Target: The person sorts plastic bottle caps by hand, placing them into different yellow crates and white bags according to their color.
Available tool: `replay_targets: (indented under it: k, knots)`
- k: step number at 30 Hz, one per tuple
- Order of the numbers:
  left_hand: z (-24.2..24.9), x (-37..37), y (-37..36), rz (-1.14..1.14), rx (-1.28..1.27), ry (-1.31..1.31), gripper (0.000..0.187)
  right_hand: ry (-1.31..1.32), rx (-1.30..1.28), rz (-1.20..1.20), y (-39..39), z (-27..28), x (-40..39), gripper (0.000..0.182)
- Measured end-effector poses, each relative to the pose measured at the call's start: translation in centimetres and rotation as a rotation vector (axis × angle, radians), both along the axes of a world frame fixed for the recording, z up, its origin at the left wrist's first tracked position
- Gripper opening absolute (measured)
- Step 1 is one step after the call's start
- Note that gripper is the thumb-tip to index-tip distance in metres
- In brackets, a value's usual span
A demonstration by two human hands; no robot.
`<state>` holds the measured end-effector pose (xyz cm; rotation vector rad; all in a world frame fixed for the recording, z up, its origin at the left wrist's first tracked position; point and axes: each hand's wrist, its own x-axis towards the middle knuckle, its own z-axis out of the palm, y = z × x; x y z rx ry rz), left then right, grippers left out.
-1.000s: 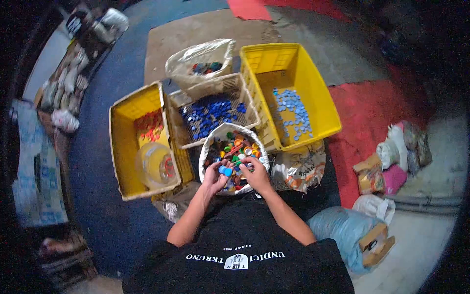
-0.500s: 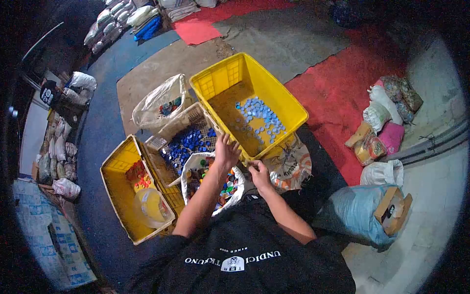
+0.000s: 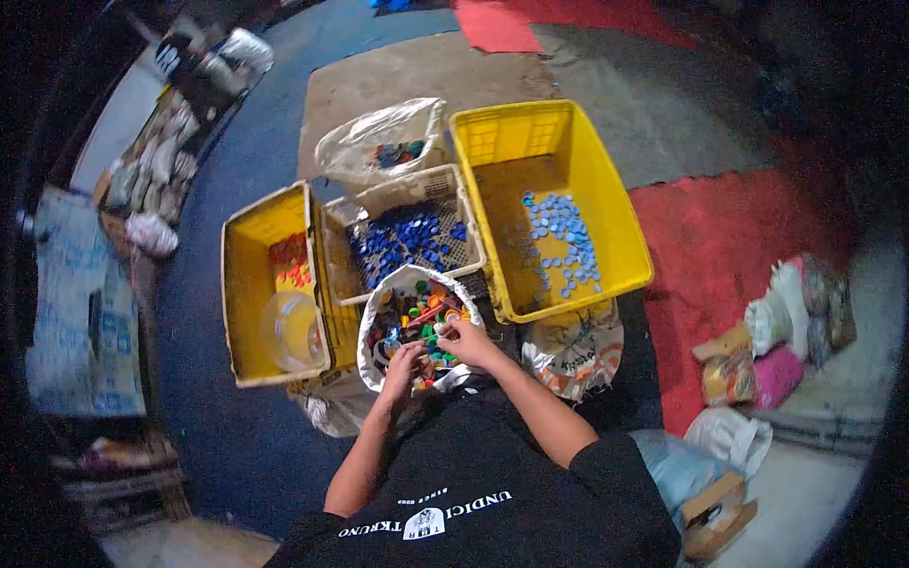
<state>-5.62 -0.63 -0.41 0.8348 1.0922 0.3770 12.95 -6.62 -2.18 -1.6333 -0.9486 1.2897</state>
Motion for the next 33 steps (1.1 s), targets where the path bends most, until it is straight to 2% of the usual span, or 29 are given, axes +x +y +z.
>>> replay_targets:
  k: [2,3,4,6,8,9,10,12,14,15,20,22,25,27,29,30,32,33]
  knots:
    - [-0.2,-1.1,-1.1,-0.022,0.212,0.121,0.026,-0.308,0.076,0.232,0.9,0.7,-0.2,0.030]
    - [0.5,-1.4,-1.7,-0.040,0.379,0.145,0.025,-0.360,0.124,0.275,1.1,-1.3,-0.5,0.033]
    - [1.3,-1.9,-2.2,-0.055,0.435,0.193,0.027,-0.476,0.206,0.307,1.3,-2.0,-0.7,0.034]
    - [-0.7,-3.9,-3.0,-0.077,0.527,0.329,0.031,-0.631,0.127,0.384,1.8,-3.7,-1.2,0.036]
    - [-0.2,-5.4,-3.3,-0.119,0.688,0.462,0.030,-0.778,0.095,0.458,2.1,-4.2,-1.2,0.040]
    - [0.9,-5.7,-3.1,-0.124,0.602,0.512,0.030,-0.807,0.060,0.456,1.9,-4.4,-1.3,0.045]
    - [0.9,-6.3,-3.1,-0.119,0.656,0.586,0.030,-0.789,0.088,0.378,1.6,-3.0,-1.7,0.053]
    - [0.2,-7.1,-2.3,-0.100,0.657,0.552,0.030,-0.771,0.047,0.321,1.8,-3.1,-1.8,0.058]
    - [-0.1,-7.5,-1.3,-0.157,0.724,0.498,0.031,-0.855,0.064,0.140,1.6,-7.9,-1.4,0.061]
    - [0.3,-7.3,-0.8,-0.195,0.711,0.502,0.032,-0.781,-0.044,0.139,1.6,-7.2,-1.4,0.069]
    - [-0.8,-7.4,0.6,-0.306,0.747,0.464,0.035,-0.820,-0.317,0.208,3.7,-3.4,-3.1,0.076]
    - [-1.1,-7.6,1.2,-0.339,0.756,0.441,0.036,-0.922,-0.417,0.332,4.8,-2.8,-3.9,0.076]
    - [-0.9,-8.1,2.0,-0.414,0.726,0.430,0.036,-0.914,-0.435,0.307,5.1,-2.2,-5.0,0.073]
    - [-0.9,-8.5,1.9,-0.383,0.732,0.403,0.035,-0.911,-0.431,0.294,4.5,-2.9,-5.5,0.072]
    - [-0.9,-8.9,2.3,-0.353,0.743,0.378,0.034,-0.906,-0.216,0.254,4.1,-5.7,-5.5,0.070]
    - [-1.0,-9.0,2.4,-0.362,0.713,0.390,0.033,-0.907,-0.221,0.252,4.0,-6.0,-5.7,0.070]
    - [-1.1,-9.0,2.5,-0.378,0.684,0.397,0.032,-0.739,-0.167,0.271,4.0,-6.4,-5.9,0.058]
    - [-1.2,-8.9,2.6,-0.360,0.687,0.395,0.031,-0.813,0.020,0.248,3.3,-5.6,-6.9,0.040]
